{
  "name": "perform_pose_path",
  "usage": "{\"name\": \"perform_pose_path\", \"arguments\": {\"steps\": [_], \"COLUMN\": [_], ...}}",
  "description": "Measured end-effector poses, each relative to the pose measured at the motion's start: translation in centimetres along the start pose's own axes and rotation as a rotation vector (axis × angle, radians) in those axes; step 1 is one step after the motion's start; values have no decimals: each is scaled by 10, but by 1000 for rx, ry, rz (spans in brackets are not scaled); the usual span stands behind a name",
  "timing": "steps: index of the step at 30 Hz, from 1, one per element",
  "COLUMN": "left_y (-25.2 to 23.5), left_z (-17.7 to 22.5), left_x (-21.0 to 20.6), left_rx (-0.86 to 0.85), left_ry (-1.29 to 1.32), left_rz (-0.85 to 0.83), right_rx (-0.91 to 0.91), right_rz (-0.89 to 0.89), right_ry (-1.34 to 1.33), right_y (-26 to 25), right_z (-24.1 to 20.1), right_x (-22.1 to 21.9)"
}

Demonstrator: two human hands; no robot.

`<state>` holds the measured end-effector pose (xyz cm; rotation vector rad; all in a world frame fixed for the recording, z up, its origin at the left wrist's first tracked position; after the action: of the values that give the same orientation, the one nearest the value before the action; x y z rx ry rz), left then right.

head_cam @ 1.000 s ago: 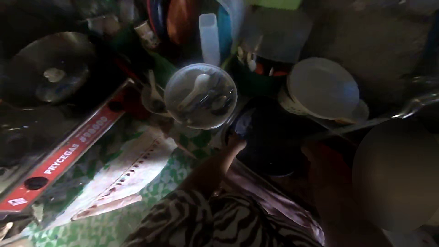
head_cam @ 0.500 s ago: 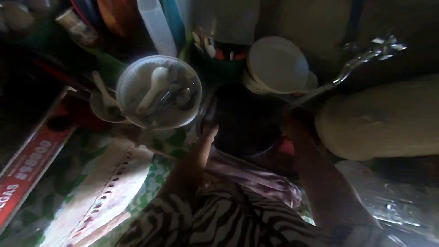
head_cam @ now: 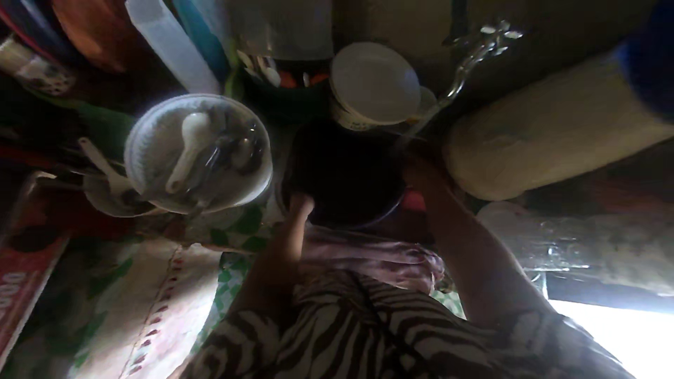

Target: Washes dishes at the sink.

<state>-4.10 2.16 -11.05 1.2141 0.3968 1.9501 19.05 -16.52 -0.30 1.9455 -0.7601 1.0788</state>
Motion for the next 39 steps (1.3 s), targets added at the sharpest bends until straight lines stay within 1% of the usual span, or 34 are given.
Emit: {"name": "perform_pose_path", "arguments": {"steps": [1, 3, 4, 6, 9, 14, 19, 22, 24, 25, 26, 27, 28, 29, 30, 31, 32, 33, 34, 36, 38, 39], "left_y": [-3, 0, 2, 4, 4, 6, 3, 3, 13, 20, 29, 39, 52, 64, 76, 85, 90, 91, 88, 86, 88, 86], "left_z": [-2, -3, -3, 0, 3, 4, 0, 4, 12, 16, 21, 27, 36, 45, 56, 65, 72, 76, 76, 76, 75, 71], "left_x": [-2, -3, -2, -3, -5, -4, -6, -8, -7, -6, -4, -1, 2, 4, 6, 6, 4, -1, -7, -12, -7, -5], "left_rx": [-8, -17, -9, -7, 3, -24, -85, -35, -6, -50, -164, -332, -471, -551, -582, -581, -574, -591, -600, -603, -579, -594], "left_ry": [-12, -58, -80, -97, -174, -228, -323, -370, -363, -312, -220, -94, 47, 117, 110, 37, -74, -172, -235, -285, -276, -244], "left_rz": [5, -6, -15, -21, -52, -76, -69, -70, -67, -59, -52, -56, -100, -182, -253, -288, -289, -247, -191, -113, -75, -42], "right_rx": [0, -28, -46, -43, -64, -110, -87, -97, -101, -95, -100, -118, -141, -163, -186, -195, -181, -161, -152, -155, -151, -99], "right_rz": [14, -41, -68, -46, -52, -17, 18, 41, 65, 82, 108, 134, 148, 160, 172, 188, 205, 207, 188, 124, -46, -137], "right_ry": [26, 68, 54, -16, -41, -116, -204, -293, -360, -420, -513, -611, -712, -832, -945, -1047, -1119, -1156, -1170, -1006, -812, -673], "right_y": [5, 13, 15, 19, 24, 11, 5, 0, 0, -1, 1, 3, 6, 8, 9, 9, 8, 10, 15, 24, 31, 37], "right_z": [-2, -8, -11, -18, -25, -19, -30, -29, -29, -28, -27, -27, -26, -23, -21, -17, -13, -9, -6, 8, 31, 43], "right_x": [3, 9, 10, 12, 19, 8, 12, 11, 10, 9, 8, 7, 7, 5, 3, 0, -4, -5, -6, -16, -44, -58]}}
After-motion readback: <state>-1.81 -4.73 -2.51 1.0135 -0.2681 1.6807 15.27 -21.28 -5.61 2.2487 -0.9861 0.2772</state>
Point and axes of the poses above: each hand's wrist, its own y-axis away from the middle knuckle, its own x-axis out of the back of the hand, z = x × y, the point moved 1 cm from there along -y, towards the middle knuckle, and after that the axes turned 2 degrees about x, right-handed, at the moved point
